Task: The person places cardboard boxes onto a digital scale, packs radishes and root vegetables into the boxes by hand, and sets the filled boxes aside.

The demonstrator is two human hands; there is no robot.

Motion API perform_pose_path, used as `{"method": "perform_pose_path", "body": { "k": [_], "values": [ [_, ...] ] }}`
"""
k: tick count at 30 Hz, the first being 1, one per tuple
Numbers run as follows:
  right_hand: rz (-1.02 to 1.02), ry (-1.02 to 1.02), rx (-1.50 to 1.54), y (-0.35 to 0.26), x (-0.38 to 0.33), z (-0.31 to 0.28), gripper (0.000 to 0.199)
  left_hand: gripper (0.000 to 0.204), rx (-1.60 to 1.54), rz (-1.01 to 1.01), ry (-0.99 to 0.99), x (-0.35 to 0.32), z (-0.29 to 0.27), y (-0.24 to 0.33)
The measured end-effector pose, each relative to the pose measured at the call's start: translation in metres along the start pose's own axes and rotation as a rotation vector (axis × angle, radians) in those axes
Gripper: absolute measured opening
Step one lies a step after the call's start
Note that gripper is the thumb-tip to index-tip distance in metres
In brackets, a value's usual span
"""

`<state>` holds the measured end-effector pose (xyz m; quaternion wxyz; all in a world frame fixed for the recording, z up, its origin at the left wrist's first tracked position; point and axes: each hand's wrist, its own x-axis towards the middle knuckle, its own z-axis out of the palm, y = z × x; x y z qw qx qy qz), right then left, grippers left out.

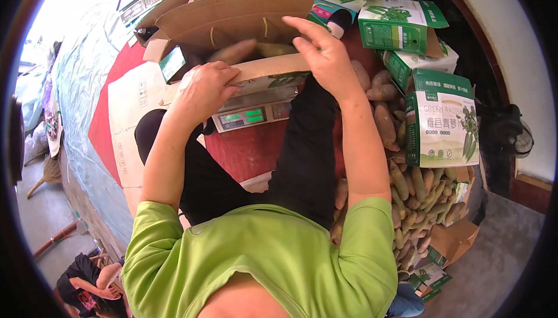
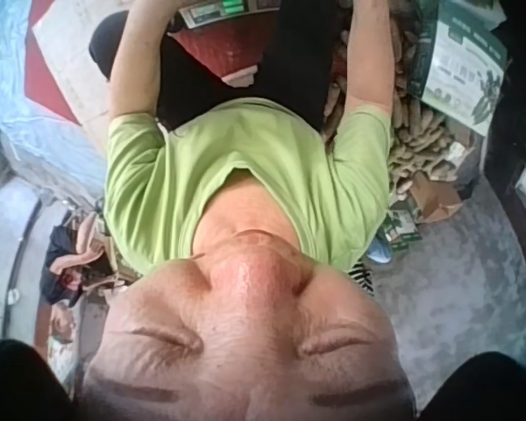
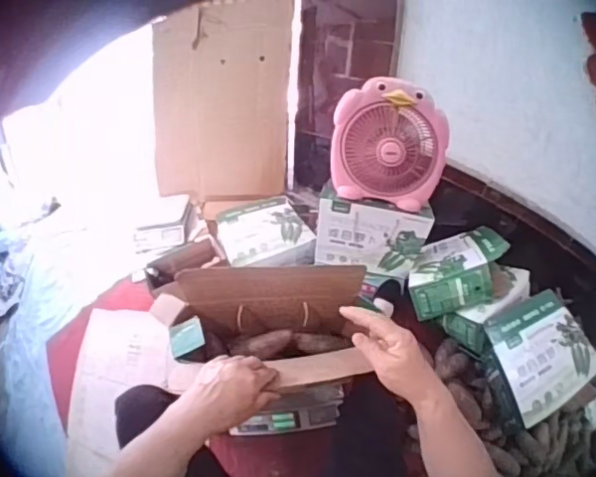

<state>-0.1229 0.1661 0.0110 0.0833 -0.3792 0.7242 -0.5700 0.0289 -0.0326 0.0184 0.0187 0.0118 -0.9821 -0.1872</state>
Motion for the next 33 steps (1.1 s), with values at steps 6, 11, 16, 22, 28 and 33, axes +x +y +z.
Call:
{"method": "perform_pose_path", "body": {
  "k": [6, 11, 16, 22, 28, 33],
  "values": [
    [0.333, 0.476, 0.173, 0.068, -0.038, -0.035, 0.023, 0.028, 0.008, 0.005, 0.001, -0.001, -0.003, 0.003],
    [0.504, 0.462, 0.238, 0.099, -0.053, -0.045, 0.020, 0.032, -0.064, 0.020, 0.072, 0.001, -0.006, 0.001],
    [0.670, 0.363, 0.238, 0.117, -0.034, -0.041, 0.028, 0.032, -0.164, -0.029, 0.144, 0.004, -0.013, 0.000],
    [0.691, 0.308, 0.354, 0.135, 0.004, -0.025, 0.044, 0.031, -0.214, -0.156, 0.253, 0.006, -0.028, -0.001],
    [0.567, 0.326, 0.010, 0.146, 0.021, -0.014, 0.031, 0.023, -0.307, -0.204, 0.484, 0.000, -0.040, -0.020],
    [0.578, 0.336, -0.008, 0.154, 0.013, -0.003, 0.034, 0.026, -0.666, -0.435, 0.855, -0.023, -0.057, -0.083]
  ]
}}
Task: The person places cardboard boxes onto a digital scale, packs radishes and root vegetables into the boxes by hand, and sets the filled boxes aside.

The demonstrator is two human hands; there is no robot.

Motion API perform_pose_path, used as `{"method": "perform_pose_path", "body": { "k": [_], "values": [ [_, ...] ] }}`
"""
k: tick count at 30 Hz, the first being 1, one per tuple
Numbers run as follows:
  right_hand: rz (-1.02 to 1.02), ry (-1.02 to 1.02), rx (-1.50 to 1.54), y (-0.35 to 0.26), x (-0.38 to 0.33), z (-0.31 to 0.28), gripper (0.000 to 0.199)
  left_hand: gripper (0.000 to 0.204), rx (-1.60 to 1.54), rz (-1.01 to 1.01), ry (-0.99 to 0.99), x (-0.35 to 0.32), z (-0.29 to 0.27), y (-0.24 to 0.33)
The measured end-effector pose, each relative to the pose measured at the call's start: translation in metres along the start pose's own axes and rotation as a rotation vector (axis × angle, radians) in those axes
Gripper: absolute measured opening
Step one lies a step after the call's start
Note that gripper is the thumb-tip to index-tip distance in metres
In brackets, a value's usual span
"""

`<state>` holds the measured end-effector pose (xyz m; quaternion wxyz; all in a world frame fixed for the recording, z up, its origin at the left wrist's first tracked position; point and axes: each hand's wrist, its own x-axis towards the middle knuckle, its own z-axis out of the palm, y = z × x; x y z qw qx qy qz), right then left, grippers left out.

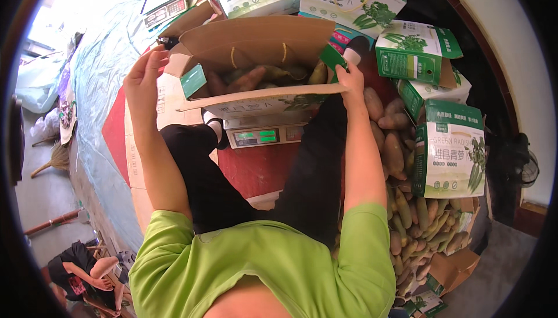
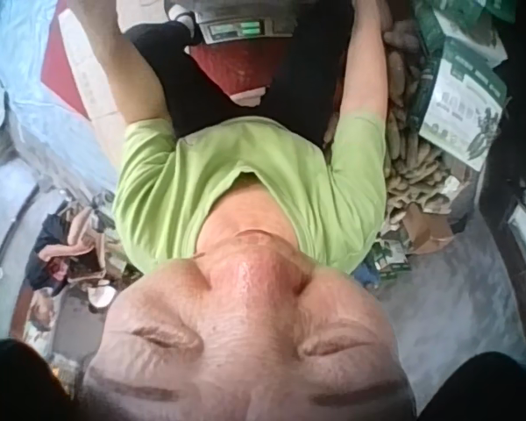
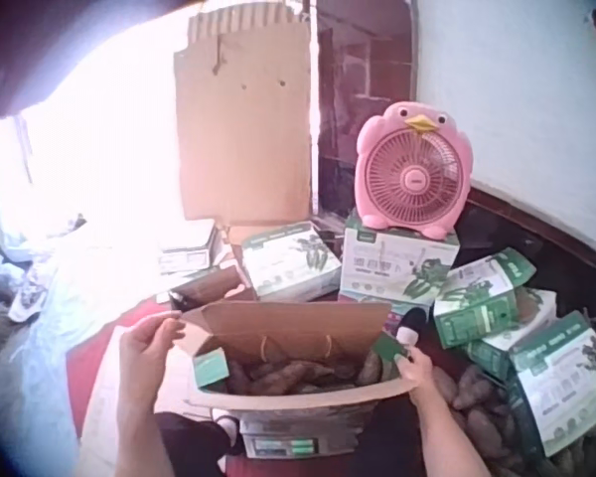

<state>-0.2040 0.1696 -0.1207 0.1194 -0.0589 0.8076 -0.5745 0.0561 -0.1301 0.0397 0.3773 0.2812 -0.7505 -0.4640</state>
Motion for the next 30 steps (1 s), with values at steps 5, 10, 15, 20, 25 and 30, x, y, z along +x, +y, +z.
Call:
{"method": "perform_pose_path", "body": {
  "k": [5, 10, 15, 20, 25, 30],
  "values": [
    [-0.056, -0.025, -0.008, -0.005, 0.003, -0.014, 0.034, 0.047, 0.544, -0.207, -0.030, 0.022, -0.041, -0.044],
    [-0.057, -0.046, -0.030, -0.002, 0.000, -0.014, 0.034, 0.074, 0.556, -0.663, -0.300, 0.024, -0.018, -0.071],
    [-0.164, -0.038, -0.083, 0.035, 0.012, -0.010, 0.034, 0.071, 0.223, -0.829, -0.505, 0.028, -0.009, -0.113],
    [-0.168, -0.053, -0.026, 0.042, 0.008, -0.013, 0.034, 0.051, -0.035, -0.986, -0.418, 0.036, -0.008, -0.141],
    [0.003, -0.157, 0.015, 0.011, -0.010, -0.020, 0.038, 0.084, 0.336, -0.776, -0.545, 0.028, 0.014, -0.128],
    [-0.009, -0.187, 0.010, -0.008, -0.025, -0.030, 0.033, 0.066, 0.200, -0.765, -0.602, 0.028, -0.002, -0.124]
  ]
}}
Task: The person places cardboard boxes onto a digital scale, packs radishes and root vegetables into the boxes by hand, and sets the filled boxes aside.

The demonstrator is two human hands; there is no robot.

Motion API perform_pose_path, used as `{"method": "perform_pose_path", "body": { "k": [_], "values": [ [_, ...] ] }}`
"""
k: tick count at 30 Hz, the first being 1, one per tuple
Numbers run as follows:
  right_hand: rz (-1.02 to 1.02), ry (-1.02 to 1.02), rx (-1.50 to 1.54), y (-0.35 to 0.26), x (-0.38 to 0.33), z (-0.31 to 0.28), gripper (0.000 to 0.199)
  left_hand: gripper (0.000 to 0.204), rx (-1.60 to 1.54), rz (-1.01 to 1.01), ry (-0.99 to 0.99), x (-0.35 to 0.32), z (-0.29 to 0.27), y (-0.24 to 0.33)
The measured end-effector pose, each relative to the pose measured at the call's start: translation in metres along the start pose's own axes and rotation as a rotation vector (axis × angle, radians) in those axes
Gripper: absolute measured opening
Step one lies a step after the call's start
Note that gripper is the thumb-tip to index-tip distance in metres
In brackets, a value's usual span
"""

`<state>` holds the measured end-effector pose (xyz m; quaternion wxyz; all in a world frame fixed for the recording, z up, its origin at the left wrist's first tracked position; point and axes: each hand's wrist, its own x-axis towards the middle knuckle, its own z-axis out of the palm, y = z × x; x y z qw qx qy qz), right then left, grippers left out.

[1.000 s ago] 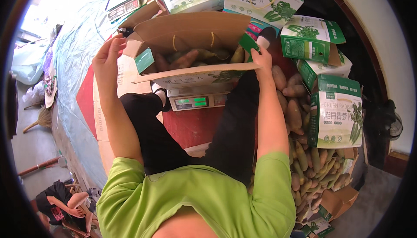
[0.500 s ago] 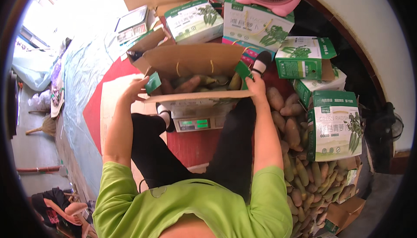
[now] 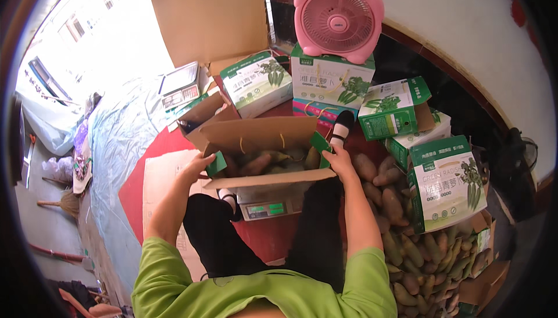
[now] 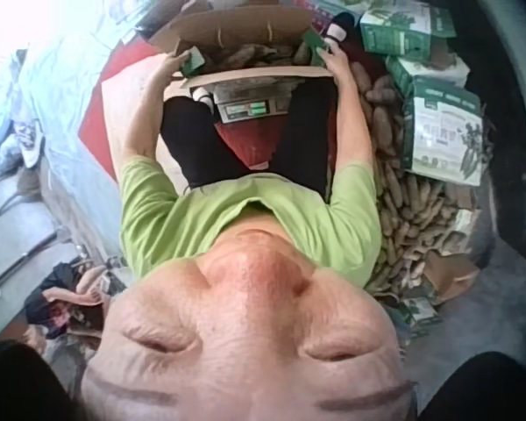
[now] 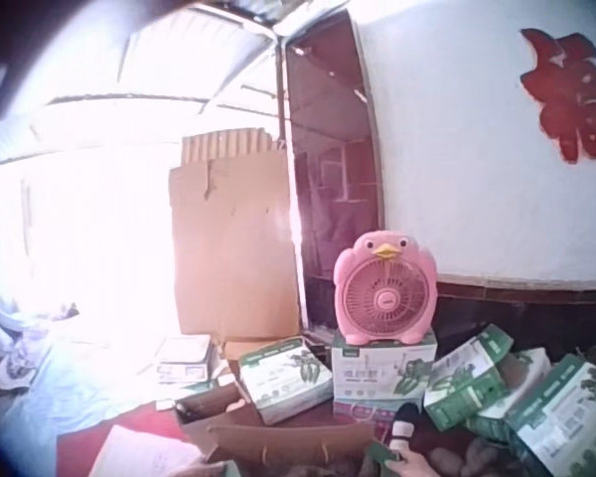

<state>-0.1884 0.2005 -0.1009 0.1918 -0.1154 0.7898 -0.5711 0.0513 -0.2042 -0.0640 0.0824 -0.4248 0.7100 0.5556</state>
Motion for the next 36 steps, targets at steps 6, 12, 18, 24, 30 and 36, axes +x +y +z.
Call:
{"method": "perform_pose_path", "body": {
  "k": [6, 12, 18, 24, 30, 36],
  "values": [
    [0.053, 0.043, 0.433, 0.002, 0.005, 0.009, 0.030, 0.049, -0.546, 0.091, 0.061, -0.005, 0.008, -0.045],
    [0.047, 0.081, 0.504, -0.006, 0.024, 0.029, 0.028, 0.046, -0.817, 0.046, 0.057, 0.022, -0.001, -0.083],
    [-0.044, 0.027, 0.463, -0.080, 0.022, 0.066, 0.034, 0.052, -1.112, 0.155, -0.132, -0.007, -0.028, -0.088],
    [-0.019, -0.202, 0.455, -0.169, -0.003, 0.129, 0.045, 0.054, -1.226, 0.157, 0.111, -0.060, -0.086, -0.134],
    [-0.117, -0.377, 0.403, -0.169, -0.018, 0.223, 0.048, 0.062, -1.116, 0.266, 0.244, -0.146, -0.144, -0.176],
    [-0.061, -0.625, 0.120, -0.146, -0.085, 0.338, 0.066, 0.062, -1.086, 0.166, 0.591, -0.231, -0.209, -0.312]
  ]
}}
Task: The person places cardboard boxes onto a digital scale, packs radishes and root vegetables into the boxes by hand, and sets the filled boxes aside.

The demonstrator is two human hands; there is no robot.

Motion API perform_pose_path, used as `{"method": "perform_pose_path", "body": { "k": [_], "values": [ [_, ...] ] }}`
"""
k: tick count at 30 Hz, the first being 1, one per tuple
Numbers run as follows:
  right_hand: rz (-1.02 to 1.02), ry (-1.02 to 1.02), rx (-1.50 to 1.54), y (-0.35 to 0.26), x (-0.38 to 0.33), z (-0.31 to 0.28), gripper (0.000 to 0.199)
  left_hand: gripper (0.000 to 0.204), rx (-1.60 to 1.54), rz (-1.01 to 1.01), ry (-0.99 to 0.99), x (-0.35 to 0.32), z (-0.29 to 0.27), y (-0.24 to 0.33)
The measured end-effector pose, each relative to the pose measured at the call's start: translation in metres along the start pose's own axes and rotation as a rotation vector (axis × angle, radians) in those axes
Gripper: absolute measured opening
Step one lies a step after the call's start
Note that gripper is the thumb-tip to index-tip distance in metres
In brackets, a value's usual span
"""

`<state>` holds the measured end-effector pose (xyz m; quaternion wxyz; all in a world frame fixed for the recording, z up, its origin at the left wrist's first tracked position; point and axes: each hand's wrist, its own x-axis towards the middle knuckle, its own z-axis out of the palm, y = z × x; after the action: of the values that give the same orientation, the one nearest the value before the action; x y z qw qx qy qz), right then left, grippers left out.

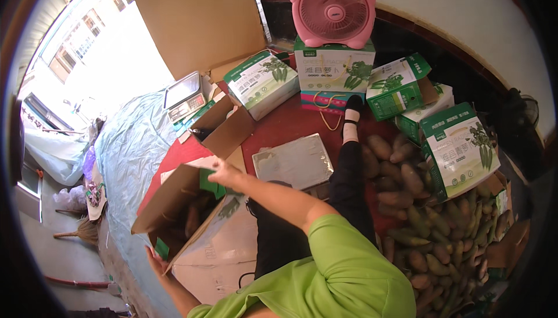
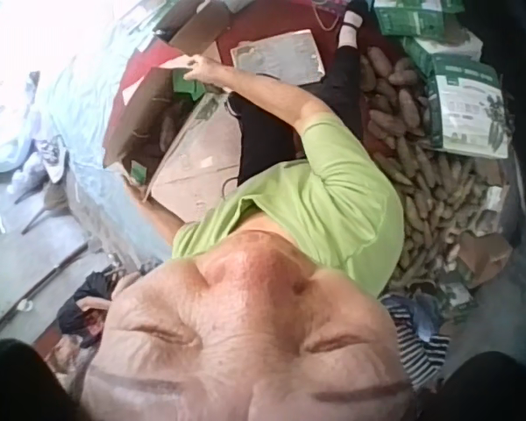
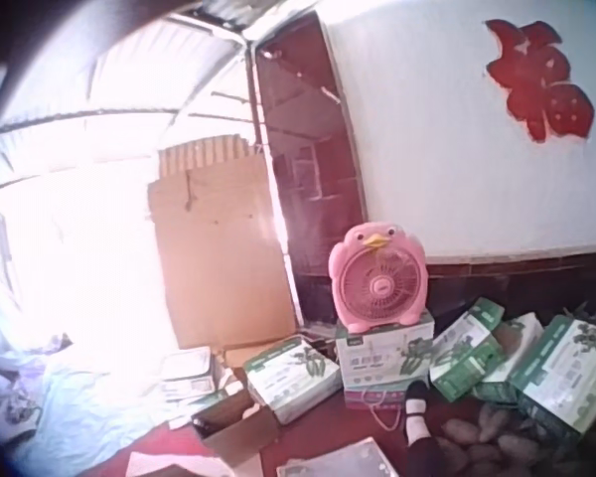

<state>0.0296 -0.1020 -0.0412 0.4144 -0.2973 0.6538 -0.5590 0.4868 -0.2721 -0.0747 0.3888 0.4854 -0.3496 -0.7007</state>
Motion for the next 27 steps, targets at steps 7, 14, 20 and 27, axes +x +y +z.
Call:
{"method": "perform_pose_path", "body": {
  "k": [7, 14, 20, 27],
  "values": [
    [0.411, -0.503, -0.402, 0.051, -0.036, 0.086, 0.065, 0.061, 0.101, -0.222, 0.101, -0.063, -0.087, 0.005],
    [0.059, -0.597, -0.709, 0.067, -0.037, 0.088, 0.036, 0.064, 0.504, -0.596, 0.468, -0.075, -0.203, -0.045],
    [-0.116, -0.346, -0.512, 0.054, -0.037, 0.085, 0.026, 0.054, 0.890, 0.093, 0.456, -0.029, -0.190, -0.016],
    [-0.342, -0.219, -0.285, 0.001, -0.052, 0.011, 0.027, 0.035, 0.988, 0.603, 0.081, -0.042, 0.029, -0.001]
  ]
}}
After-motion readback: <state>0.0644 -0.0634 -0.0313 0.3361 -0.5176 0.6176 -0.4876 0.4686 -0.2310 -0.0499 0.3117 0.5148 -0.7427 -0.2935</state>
